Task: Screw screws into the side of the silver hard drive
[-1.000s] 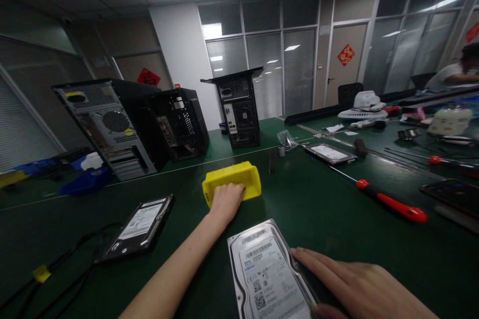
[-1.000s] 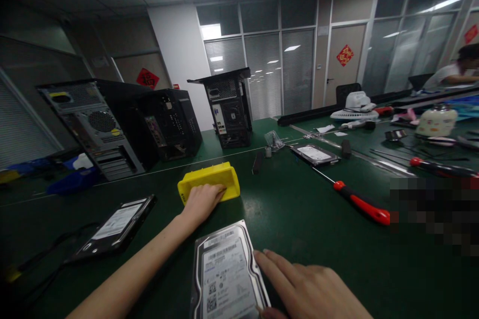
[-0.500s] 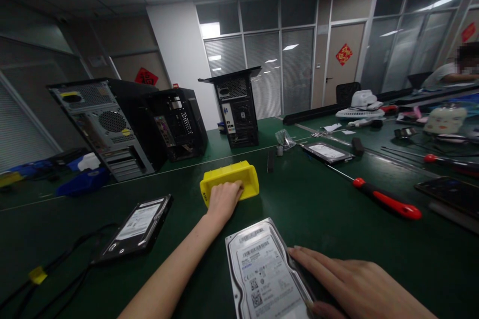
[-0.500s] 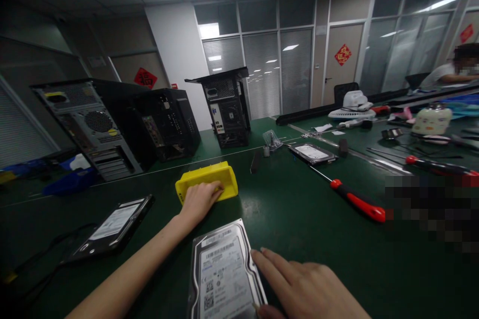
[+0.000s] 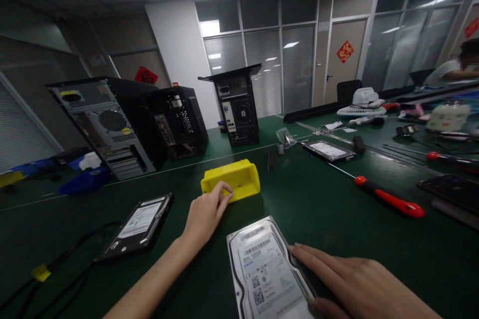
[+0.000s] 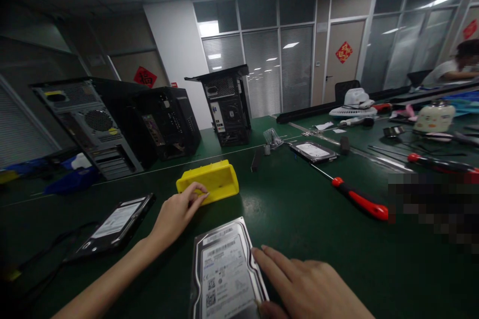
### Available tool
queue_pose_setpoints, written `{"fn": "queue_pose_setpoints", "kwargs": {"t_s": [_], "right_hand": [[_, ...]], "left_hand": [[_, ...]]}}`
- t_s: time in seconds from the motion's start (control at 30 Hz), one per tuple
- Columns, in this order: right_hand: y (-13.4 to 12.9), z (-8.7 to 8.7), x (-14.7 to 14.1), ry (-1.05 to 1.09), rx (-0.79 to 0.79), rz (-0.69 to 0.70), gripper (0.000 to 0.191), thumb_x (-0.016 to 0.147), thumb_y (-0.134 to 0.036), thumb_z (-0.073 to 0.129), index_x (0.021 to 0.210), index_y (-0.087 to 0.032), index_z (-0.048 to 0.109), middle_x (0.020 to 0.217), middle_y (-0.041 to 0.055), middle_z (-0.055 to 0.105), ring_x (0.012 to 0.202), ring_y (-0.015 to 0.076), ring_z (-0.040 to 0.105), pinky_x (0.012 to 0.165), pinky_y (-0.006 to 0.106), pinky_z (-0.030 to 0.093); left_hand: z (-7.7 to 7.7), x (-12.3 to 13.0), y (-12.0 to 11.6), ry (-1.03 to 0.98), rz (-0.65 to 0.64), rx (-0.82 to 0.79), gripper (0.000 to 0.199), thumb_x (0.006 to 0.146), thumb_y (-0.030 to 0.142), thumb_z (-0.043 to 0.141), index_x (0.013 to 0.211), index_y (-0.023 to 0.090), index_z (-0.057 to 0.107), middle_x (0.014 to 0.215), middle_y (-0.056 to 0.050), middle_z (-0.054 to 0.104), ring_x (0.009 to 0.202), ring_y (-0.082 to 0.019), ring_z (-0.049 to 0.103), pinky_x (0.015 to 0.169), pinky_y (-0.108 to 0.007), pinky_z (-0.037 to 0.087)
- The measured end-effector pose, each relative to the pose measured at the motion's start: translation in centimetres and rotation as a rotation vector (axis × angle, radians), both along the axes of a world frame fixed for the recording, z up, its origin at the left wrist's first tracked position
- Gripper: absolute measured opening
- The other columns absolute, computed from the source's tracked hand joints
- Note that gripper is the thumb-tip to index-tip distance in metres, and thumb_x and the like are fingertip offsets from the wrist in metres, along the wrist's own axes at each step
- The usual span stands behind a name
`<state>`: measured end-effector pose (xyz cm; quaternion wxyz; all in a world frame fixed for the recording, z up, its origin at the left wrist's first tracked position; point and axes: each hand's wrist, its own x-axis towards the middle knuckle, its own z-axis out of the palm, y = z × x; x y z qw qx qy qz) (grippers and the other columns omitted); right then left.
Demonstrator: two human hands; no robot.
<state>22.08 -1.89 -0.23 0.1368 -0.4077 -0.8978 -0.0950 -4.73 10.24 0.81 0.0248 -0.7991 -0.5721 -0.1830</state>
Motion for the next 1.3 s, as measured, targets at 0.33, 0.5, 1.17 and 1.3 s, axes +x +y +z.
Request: {"fn": "queue_pose_setpoints", "kwargs": {"t_s": [0.33, 0.5, 1.17, 1.3], "right_hand": [[-0.2, 0.4, -0.3, 0.066, 0.022, 0.003, 0.041, 0.08, -0.021, 0.054, 0.122, -0.018, 0.058, 0.113, 0.0047, 0.068, 0.078, 0.0186, 0.072, 0.061, 0.026, 0.06], [0.0, 0.2, -0.4, 0.051, 0.022, 0.011, 0.043, 0.08, -0.023, 0.056, 0.123, -0.018, 0.057, 0.113, 0.0045, 0.068, 0.077, 0.0187, 0.072, 0.059, 0.026, 0.06], [-0.2, -0.2, -0.1, -0.019, 0.027, 0.003, 0.044, 0.08, -0.022, 0.056, 0.124, -0.016, 0.057, 0.117, 0.0054, 0.065, 0.078, 0.0195, 0.072, 0.061, 0.027, 0.061], [0.0, -0.4, 0.1, -0.082, -0.028, -0.011, 0.049, 0.078, -0.02, 0.059, 0.127, -0.018, 0.055, 0.119, 0.0053, 0.064, 0.079, 0.0193, 0.072, 0.063, 0.027, 0.061]], "left_hand": [[-1.0, 0.4, 0.7, -0.039, 0.012, -0.015, 0.019, 0.095, 0.032, 0.037, 0.105, 0.023, 0.05, 0.076, 0.001, 0.067, 0.072, -0.018, 0.066, 0.064, -0.025, 0.044], [-1.6, 0.5, 0.4, 0.056, 0.011, 0.007, 0.016, 0.097, 0.028, 0.035, 0.103, 0.022, 0.048, 0.09, -0.001, 0.067, 0.077, -0.017, 0.066, 0.063, -0.024, 0.044], [-1.5, 0.7, 1.7, 0.36, -0.045, 0.085, 0.018, 0.095, 0.016, 0.035, 0.092, 0.017, 0.053, 0.095, -0.008, 0.061, 0.091, -0.02, 0.055, 0.075, -0.029, 0.048], [-1.3, 0.6, 1.6, 0.322, -0.052, 0.087, 0.018, 0.096, 0.018, 0.035, 0.093, 0.017, 0.053, 0.094, -0.007, 0.061, 0.091, -0.021, 0.056, 0.075, -0.03, 0.048]]}}
